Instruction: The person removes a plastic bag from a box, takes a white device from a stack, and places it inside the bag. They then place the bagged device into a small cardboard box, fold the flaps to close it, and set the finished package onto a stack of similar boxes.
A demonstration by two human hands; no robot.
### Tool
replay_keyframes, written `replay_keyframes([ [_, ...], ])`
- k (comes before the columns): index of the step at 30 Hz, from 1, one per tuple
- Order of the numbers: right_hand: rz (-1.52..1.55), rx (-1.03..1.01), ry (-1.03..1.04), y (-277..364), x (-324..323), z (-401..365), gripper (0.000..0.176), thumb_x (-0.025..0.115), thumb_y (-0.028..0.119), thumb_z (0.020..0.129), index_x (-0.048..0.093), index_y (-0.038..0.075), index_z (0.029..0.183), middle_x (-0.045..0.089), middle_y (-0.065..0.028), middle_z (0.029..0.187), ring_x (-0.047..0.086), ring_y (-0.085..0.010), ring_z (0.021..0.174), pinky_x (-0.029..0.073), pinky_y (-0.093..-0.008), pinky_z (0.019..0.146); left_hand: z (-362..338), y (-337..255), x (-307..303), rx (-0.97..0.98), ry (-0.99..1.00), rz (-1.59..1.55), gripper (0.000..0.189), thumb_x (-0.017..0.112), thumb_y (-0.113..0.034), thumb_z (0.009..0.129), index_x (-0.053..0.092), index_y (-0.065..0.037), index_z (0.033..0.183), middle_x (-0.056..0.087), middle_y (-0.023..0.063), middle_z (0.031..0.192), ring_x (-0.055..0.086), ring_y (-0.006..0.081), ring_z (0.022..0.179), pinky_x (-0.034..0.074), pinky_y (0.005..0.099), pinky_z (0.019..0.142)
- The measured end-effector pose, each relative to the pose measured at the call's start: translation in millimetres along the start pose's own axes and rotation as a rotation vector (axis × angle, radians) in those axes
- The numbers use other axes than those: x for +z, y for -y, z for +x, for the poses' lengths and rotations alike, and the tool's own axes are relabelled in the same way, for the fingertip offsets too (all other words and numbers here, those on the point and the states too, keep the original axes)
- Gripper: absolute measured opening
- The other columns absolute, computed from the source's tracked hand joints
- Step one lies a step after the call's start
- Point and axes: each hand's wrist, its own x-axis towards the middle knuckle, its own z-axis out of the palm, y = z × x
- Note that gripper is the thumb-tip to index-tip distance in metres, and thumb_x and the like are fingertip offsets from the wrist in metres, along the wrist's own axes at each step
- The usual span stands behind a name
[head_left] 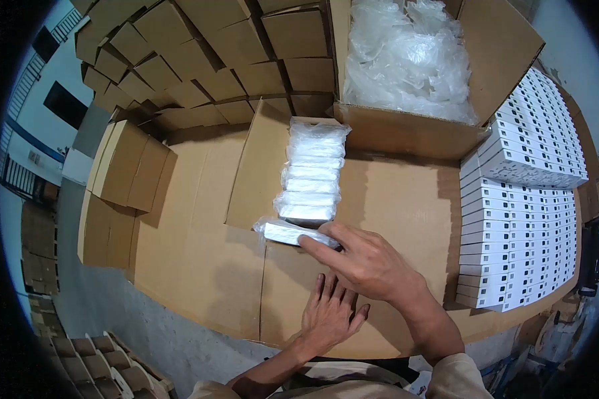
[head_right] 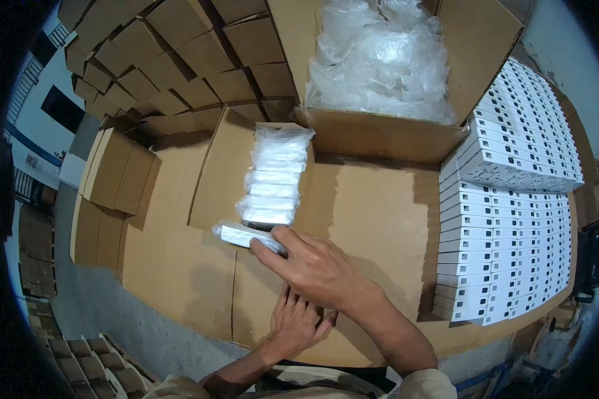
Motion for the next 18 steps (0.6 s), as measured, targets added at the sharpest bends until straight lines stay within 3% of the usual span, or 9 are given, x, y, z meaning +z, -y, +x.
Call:
replay_keyframes([
  [12,0.158,0.119,-0.084,-15,38,-7,0.027,0.069,0.011,0.092,0.068,0.009,0.119,0.062,-0.0124,0.108,0.069,-0.0297,0.097,0.061,-0.0400,0.076,0,0,1,-0.001,-0.012,0.011,0.067,0.064,-0.044,0.095,0.051,0.003,0.141,0.045,0.0264,0.145,0.036,0.0451,0.142,0.025,0.0612,0.119],
  [15,0.100,0.106,-0.072,-15,39,-7,0.026,0.069,0.012,0.092,0.067,0.008,0.117,0.061,-0.0110,0.107,0.067,-0.0287,0.098,0.060,-0.0405,0.077,3,-4,-5,0.029,-0.107,0.036,0.059,0.062,-0.042,0.097,0.061,0.007,0.129,0.054,0.0254,0.137,0.044,0.0422,0.134,0.031,0.0580,0.116],
  [18,0.102,0.104,-0.084,-20,48,-13,0.026,0.069,0.011,0.091,0.066,0.007,0.116,0.061,-0.0104,0.106,0.065,-0.0280,0.099,0.059,-0.0410,0.079,2,-3,-1,0.031,-0.103,0.059,0.060,0.062,-0.042,0.097,0.061,0.008,0.130,0.054,0.0261,0.137,0.044,0.0421,0.135,0.031,0.0589,0.116],
])
